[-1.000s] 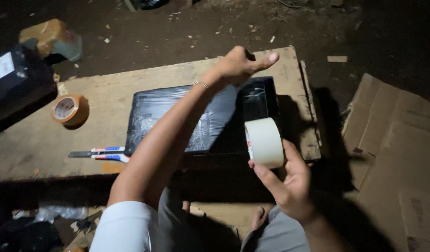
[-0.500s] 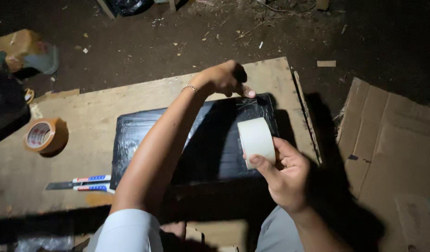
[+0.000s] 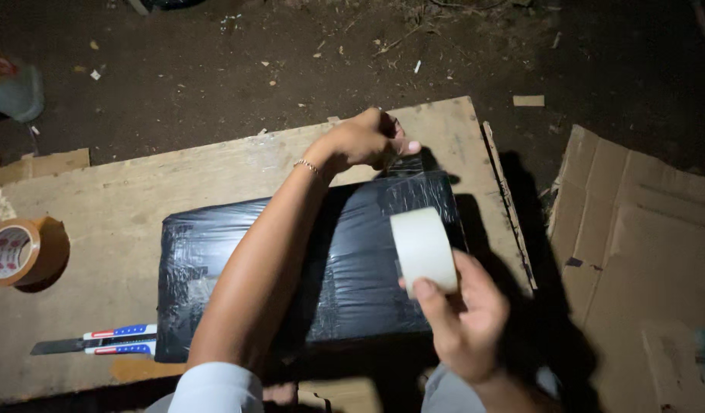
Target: The person wraps a black rectangular package with clear packing tape, applying multiple strips across the top and sides. They use a utility knife to cut the tape and rotate the package to cover different surfaces.
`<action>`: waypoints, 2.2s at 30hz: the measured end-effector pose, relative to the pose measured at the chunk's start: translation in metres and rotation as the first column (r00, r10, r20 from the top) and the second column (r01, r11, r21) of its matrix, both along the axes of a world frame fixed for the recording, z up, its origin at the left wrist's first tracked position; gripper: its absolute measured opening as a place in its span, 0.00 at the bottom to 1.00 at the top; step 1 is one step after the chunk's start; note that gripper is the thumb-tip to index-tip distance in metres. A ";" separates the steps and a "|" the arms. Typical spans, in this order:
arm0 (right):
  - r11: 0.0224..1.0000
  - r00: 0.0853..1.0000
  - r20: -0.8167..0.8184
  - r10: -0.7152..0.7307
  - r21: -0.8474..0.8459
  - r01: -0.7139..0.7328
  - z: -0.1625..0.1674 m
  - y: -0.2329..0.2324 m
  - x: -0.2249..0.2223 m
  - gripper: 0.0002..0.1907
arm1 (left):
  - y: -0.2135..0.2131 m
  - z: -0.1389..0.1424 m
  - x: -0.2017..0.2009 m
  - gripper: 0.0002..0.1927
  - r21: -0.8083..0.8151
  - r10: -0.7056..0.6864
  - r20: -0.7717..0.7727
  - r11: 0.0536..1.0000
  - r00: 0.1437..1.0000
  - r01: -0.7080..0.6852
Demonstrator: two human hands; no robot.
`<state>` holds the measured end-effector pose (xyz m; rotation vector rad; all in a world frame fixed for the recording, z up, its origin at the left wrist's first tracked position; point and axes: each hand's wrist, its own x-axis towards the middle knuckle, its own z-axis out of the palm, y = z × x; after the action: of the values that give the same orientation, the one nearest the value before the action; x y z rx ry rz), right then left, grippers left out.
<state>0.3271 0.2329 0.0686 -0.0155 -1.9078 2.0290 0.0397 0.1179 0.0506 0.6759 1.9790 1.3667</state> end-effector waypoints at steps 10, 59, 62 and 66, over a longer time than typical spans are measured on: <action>0.995 0.990 -0.109 -0.092 -0.060 0.086 -0.031 -0.013 0.023 0.21 | 0.010 0.016 0.011 0.20 0.027 0.070 -0.012 0.997 0.997 -0.069; 0.985 0.992 0.011 -0.127 -0.121 0.127 -0.006 -0.014 -0.005 0.16 | -0.007 -0.018 -0.007 0.28 -0.197 -0.004 -0.182 0.980 0.983 -0.033; 0.982 0.992 0.018 -0.129 -0.138 0.130 -0.007 -0.013 -0.006 0.16 | -0.009 -0.025 -0.007 0.31 -0.247 -0.036 -0.131 0.969 0.991 0.003; 0.983 0.992 0.023 -0.121 -0.139 0.123 -0.007 -0.014 -0.008 0.16 | -0.004 -0.039 -0.011 0.33 -0.343 -0.151 -0.125 0.934 0.981 0.100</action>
<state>0.3191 0.2192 0.0619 -0.1782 -1.7236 2.0804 0.0284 0.1141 0.0112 0.7441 2.1768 0.8930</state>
